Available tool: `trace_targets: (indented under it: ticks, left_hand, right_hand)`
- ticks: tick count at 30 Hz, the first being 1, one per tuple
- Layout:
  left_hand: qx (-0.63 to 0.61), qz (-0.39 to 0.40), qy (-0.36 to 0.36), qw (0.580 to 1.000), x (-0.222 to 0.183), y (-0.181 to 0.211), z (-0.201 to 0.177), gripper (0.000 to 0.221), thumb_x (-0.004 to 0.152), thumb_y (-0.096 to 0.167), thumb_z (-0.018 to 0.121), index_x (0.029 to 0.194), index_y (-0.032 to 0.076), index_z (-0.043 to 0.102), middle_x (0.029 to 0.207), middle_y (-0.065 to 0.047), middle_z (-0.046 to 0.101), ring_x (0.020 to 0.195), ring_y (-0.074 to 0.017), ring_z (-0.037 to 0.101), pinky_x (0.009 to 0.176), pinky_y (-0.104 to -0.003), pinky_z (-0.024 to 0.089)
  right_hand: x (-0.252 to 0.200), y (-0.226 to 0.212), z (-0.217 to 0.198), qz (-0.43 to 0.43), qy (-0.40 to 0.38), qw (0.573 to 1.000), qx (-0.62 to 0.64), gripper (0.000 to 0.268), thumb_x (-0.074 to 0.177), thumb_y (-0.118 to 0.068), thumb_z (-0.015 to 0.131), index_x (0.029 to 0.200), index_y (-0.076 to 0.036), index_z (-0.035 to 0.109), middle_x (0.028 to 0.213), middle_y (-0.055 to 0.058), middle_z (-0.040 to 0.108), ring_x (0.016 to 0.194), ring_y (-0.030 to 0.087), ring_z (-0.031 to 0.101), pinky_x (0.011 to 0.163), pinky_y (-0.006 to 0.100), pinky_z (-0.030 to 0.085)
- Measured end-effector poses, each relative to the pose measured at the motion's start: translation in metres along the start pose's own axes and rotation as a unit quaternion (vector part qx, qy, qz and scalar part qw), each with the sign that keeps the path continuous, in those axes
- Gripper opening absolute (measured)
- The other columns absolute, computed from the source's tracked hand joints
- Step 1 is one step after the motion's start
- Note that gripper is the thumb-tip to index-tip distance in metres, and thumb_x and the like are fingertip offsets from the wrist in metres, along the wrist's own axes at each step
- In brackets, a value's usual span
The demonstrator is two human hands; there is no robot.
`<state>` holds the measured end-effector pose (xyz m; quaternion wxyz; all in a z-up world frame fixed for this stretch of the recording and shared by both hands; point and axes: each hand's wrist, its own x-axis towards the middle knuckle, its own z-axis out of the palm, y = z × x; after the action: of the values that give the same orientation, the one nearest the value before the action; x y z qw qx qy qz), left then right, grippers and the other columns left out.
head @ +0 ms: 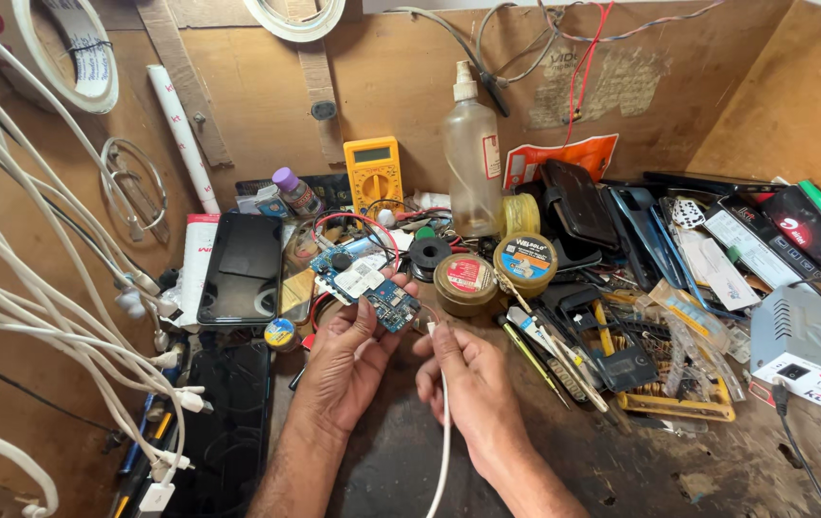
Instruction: The person manipulates a mobile phone motherboard on a workbench, uses a soldering iron to apply heat to components, and uses multimeter probes to test circuit connections. They also connect a cable to the board while it is surrounded by various tools and wires.
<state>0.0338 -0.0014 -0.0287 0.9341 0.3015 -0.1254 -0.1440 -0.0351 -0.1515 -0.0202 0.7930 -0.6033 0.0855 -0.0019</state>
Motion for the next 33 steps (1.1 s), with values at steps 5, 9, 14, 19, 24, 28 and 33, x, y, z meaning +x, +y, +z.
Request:
trace_targets:
  ticks: [5, 9, 14, 19, 24, 28, 33]
  left_hand:
    - [-0.001, -0.006, 0.002, 1.0, 0.0, 0.0, 0.0, 0.052, 0.093, 0.02, 0.067, 0.139, -0.002, 0.056, 0.133, -0.015, 0.067, 0.13, -0.0298, 0.061, 0.113, -0.045, 0.047]
    - [0.001, -0.016, 0.012, 1.0, -0.001, -0.001, 0.0, 0.051, 0.093, 0.021, 0.067, 0.138, -0.001, 0.056, 0.132, -0.015, 0.068, 0.129, -0.0282, 0.062, 0.11, -0.045, 0.048]
    - [0.007, -0.013, 0.005, 1.0, -0.001, 0.0, -0.001, 0.05, 0.094, 0.022, 0.067, 0.137, -0.001, 0.057, 0.132, -0.014, 0.068, 0.129, -0.027, 0.062, 0.11, -0.045, 0.048]
    - [0.006, -0.01, 0.001, 1.0, -0.002, 0.0, -0.001, 0.049, 0.094, 0.022, 0.067, 0.137, -0.001, 0.058, 0.131, -0.014, 0.068, 0.128, -0.0266, 0.062, 0.11, -0.045, 0.049]
    - [0.006, -0.012, 0.003, 1.0, -0.003, 0.0, -0.001, 0.049, 0.094, 0.021, 0.067, 0.137, 0.0, 0.058, 0.132, -0.014, 0.068, 0.127, -0.0267, 0.063, 0.11, -0.045, 0.049]
    - [0.005, -0.008, 0.003, 1.0, -0.003, -0.001, 0.0, 0.049, 0.094, 0.021, 0.068, 0.136, -0.001, 0.058, 0.131, -0.015, 0.068, 0.127, -0.0275, 0.063, 0.111, -0.045, 0.049]
    - [-0.005, -0.014, 0.001, 1.0, -0.002, -0.002, -0.001, 0.05, 0.093, 0.022, 0.068, 0.136, -0.001, 0.058, 0.131, -0.015, 0.068, 0.127, -0.028, 0.063, 0.111, -0.045, 0.049]
  right_hand:
    - [0.0, -0.002, -0.004, 0.015, -0.02, 0.994, 0.103, 0.031, 0.103, -0.03, 0.057, 0.096, -0.002, 0.066, 0.064, 0.001, 0.057, 0.051, 0.009, 0.05, 0.043, 0.026, 0.04]
    - [0.0, -0.009, -0.006, 0.013, -0.022, 0.992, 0.121, 0.026, 0.099, -0.023, 0.06, 0.099, 0.001, 0.069, 0.069, 0.003, 0.062, 0.058, 0.011, 0.055, 0.053, 0.027, 0.046]
    - [0.002, -0.006, -0.009, 0.019, -0.053, 0.983, 0.177, 0.029, 0.099, -0.023, 0.062, 0.103, 0.003, 0.072, 0.069, 0.0, 0.058, 0.062, 0.008, 0.052, 0.056, 0.027, 0.044]
    - [0.005, 0.003, -0.011, 0.015, -0.094, 0.972, 0.213, 0.032, 0.103, -0.026, 0.061, 0.101, 0.005, 0.069, 0.07, -0.001, 0.055, 0.065, 0.009, 0.053, 0.058, 0.028, 0.047]
    - [0.006, 0.001, -0.014, 0.004, -0.04, 0.985, 0.167, 0.027, 0.098, -0.021, 0.065, 0.101, 0.005, 0.071, 0.075, 0.004, 0.064, 0.067, 0.013, 0.059, 0.065, 0.027, 0.051]
    - [0.002, -0.003, -0.009, -0.027, 0.023, 0.991, 0.126, 0.023, 0.091, -0.017, 0.073, 0.102, 0.003, 0.076, 0.08, 0.005, 0.071, 0.069, 0.012, 0.062, 0.064, 0.025, 0.049]
    - [-0.003, -0.004, 0.0, -0.103, 0.104, 0.989, 0.021, 0.019, 0.084, -0.011, 0.079, 0.097, 0.002, 0.08, 0.08, 0.004, 0.076, 0.069, 0.009, 0.067, 0.061, 0.024, 0.053]
